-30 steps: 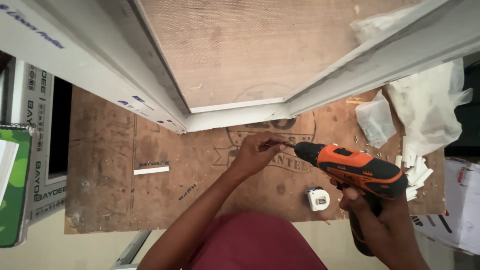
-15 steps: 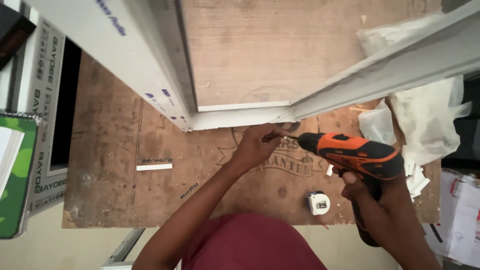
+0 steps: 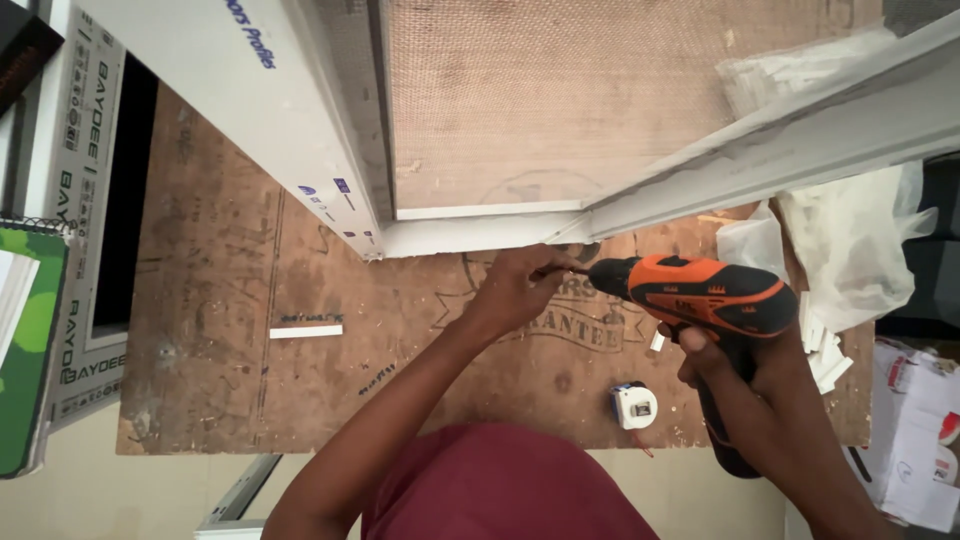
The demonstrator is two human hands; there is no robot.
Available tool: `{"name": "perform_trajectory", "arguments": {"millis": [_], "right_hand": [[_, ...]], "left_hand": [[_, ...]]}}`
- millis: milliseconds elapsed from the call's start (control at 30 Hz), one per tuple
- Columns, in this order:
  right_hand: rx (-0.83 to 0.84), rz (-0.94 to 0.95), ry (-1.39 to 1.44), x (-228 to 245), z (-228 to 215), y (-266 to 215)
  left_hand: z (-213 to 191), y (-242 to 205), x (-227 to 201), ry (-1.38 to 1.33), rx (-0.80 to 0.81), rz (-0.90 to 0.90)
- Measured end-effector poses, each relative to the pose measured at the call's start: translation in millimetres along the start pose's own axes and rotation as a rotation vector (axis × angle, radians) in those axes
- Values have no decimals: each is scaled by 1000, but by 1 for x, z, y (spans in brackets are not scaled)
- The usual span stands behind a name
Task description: The recorder is assembling a white window frame by measuring and then securing various trim components using a power drill and screws.
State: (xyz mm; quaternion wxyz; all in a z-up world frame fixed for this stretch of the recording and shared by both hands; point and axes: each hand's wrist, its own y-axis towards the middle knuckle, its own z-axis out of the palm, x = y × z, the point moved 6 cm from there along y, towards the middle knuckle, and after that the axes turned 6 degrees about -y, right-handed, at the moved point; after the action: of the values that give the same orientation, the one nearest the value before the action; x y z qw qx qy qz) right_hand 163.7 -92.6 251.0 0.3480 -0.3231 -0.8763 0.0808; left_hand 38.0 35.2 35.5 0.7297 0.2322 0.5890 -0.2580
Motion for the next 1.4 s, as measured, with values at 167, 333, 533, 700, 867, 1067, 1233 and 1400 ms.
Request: {"name": "perform_trajectory", "arguments": {"millis": [167, 333, 533, 700, 867, 1067, 1233, 1400], "right_hand": [[-28, -58, 11, 5, 0, 5], [-21, 19, -41, 1, 1, 7], [-3, -2, -26, 1, 5, 17], [37, -187, 73, 14, 12, 28], [-54, -157, 11, 30, 19, 42], [-115, -43, -167, 18, 28, 57], [-100, -4, -139, 13, 34, 66], [-90, 17, -157, 15, 37, 70]], "left_hand": [[1, 3, -4, 147, 32, 63], [0, 3, 2, 82, -5, 75], [3, 9, -10, 168, 26, 91], [8, 18, -39, 258, -101, 198], [13, 31, -20, 374, -250, -32], [26, 44, 26, 220, -100, -221], [24, 50, 45, 217, -91, -274], [21, 51, 48, 215, -101, -293]]}}
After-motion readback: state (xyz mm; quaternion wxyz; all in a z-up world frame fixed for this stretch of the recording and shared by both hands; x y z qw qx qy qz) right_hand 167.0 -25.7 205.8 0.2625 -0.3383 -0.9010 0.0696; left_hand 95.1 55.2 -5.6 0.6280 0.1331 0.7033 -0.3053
